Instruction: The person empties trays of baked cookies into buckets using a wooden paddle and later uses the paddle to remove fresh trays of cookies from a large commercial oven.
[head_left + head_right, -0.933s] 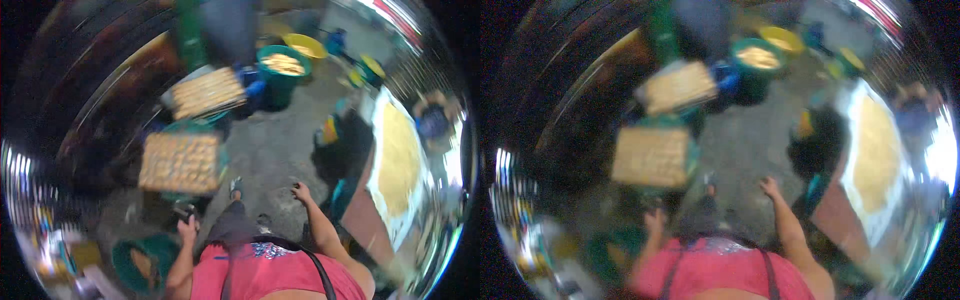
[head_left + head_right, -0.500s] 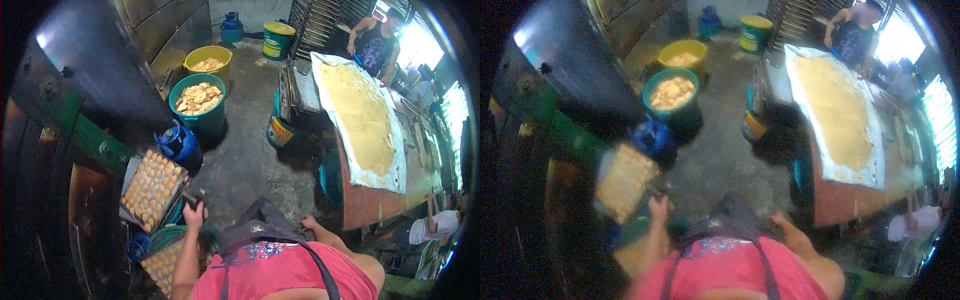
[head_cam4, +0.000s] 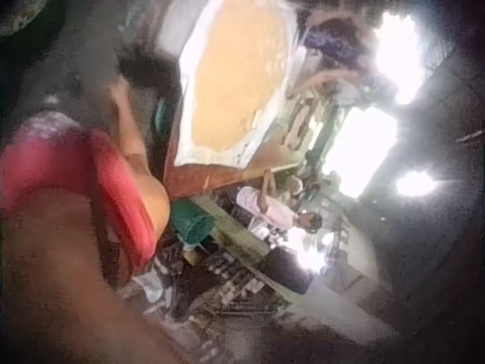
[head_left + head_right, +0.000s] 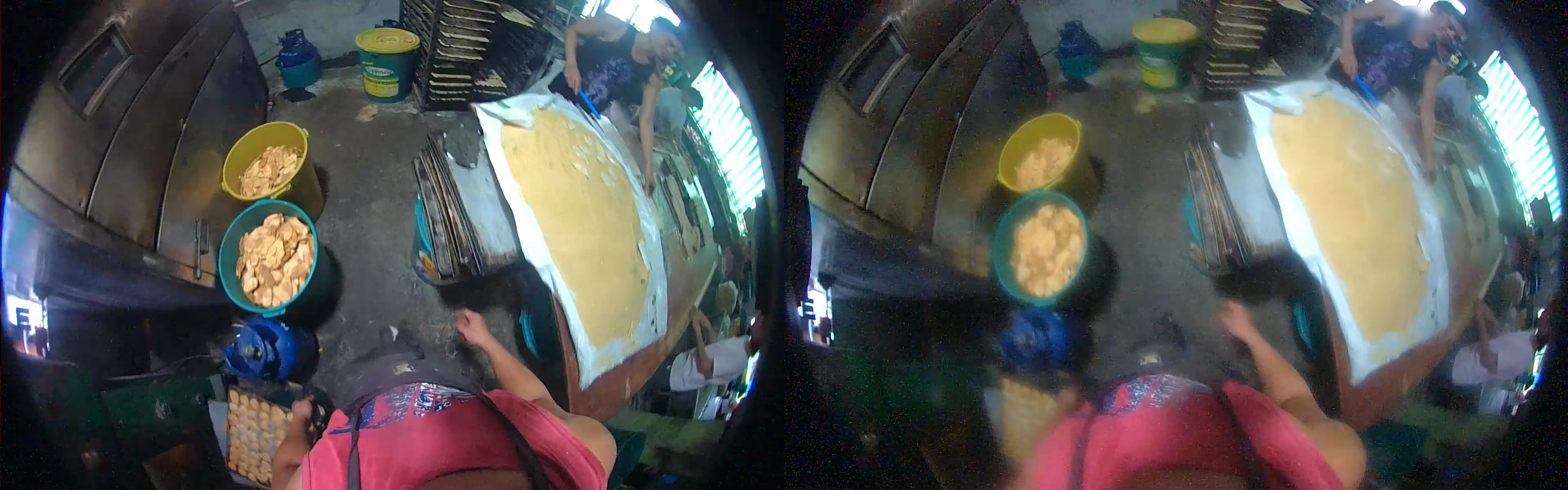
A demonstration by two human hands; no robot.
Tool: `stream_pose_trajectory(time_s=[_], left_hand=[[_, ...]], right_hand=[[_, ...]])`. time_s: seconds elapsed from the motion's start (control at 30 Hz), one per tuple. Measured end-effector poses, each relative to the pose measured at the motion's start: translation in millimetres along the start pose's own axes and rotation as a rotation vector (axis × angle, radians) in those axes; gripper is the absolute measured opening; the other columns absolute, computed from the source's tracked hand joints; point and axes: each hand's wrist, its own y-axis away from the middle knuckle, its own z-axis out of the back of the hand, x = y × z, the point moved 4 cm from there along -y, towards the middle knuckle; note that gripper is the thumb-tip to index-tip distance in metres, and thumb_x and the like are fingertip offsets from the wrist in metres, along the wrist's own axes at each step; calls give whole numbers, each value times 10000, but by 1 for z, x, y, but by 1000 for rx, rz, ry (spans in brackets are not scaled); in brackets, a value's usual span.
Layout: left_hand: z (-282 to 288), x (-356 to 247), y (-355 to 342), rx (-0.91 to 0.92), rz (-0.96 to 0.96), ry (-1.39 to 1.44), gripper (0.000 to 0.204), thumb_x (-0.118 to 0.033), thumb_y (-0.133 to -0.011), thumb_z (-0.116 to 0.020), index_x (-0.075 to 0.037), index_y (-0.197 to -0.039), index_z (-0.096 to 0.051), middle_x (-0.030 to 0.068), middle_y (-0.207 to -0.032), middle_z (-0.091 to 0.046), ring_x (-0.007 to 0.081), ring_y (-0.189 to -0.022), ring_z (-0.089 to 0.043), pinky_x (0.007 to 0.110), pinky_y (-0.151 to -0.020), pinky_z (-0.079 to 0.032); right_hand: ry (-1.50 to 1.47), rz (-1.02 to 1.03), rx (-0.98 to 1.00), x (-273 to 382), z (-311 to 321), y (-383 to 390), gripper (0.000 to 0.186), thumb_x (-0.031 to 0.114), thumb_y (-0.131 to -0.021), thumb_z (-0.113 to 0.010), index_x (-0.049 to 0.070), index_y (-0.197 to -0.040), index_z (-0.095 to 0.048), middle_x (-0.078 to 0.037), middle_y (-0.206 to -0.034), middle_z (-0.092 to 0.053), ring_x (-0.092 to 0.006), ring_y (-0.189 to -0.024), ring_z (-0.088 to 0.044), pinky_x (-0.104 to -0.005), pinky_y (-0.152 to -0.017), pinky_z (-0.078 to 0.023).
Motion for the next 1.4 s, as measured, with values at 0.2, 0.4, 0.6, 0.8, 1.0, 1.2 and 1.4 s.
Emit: stream_pose_trajectory(time_s=[0.2, 0.4, 0.6, 0.8, 1.0, 1.2, 1.4], left_hand=[[-49, -123, -8, 119, 104, 398, 356, -239, -787, -620, 74, -954, -586, 156, -856, -638, 246, -799, -616, 373, -707, -465], [-73, -356, -93, 198, -29, 489, 285, -234, -815, -592, 13, -956, -609, 119, -815, -643, 231, -754, -621, 373, -675, -472], [-41, -681, -160, 6, -420, 213, 337, -213, -837, -584, 28, -1072, -579, 122, -944, -637, 206, -812, -626, 341, -682, -497], [26, -1044, -130, -229, -898, 516, 664, -466, -834, -563, 71, -1208, -451, 156, -1055, -593, 266, -919, -569, 366, -825, -447], [117, -1239, -139, -578, -947, 982, 666, -576, -831, -494, 57, -1008, -600, 105, -913, -617, 214, -827, -550, 354, -776, -439], [233, -1369, -58, -346, -1412, 1953, 421, -463, -911, -431, -63, -972, -548, 64, -913, -591, 214, -842, -574, 404, -717, -483], [301, -1397, -105, -356, -1359, 2206, 256, -375, -843, -579, -128, -905, -590, 35, -845, -620, 201, -736, -579, 386, -688, -493]], right_hand=[[-132, 249, -225, 182, 122, -244, 249, 42, -803, -597, -2, -1044, -557, -40, -792, -614, -87, -700, -553, -230, -640, -458], [-53, 309, -169, 290, 149, -391, 296, 98, -788, -596, 31, -1075, -570, -130, -930, -650, -212, -854, -633, -315, -747, -489], [33, 185, -123, 321, 139, -499, 253, 165, -776, -683, 11, -954, -588, -15, -671, -507, -96, -616, -447, -252, -589, -413], [78, 120, -128, 296, 160, -629, 273, 145, -715, -686, 7, -930, -590, -109, -671, -526, -200, -626, -508, -335, -647, -442], [274, 276, 90, 316, 145, -855, 275, 212, -716, -661, 24, -904, -590, -117, -720, -544, -239, -647, -526, -372, -635, -457], [494, 482, 234, 383, 202, -1082, 314, 319, -747, -637, 40, -882, -589, -117, -789, -576, -271, -695, -555, -389, -652, -472], [710, 525, 288, 418, 224, -1293, 323, 360, -771, -610, 53, -869, -583, -110, -801, -579, -275, -691, -556, -393, -630, -469]])
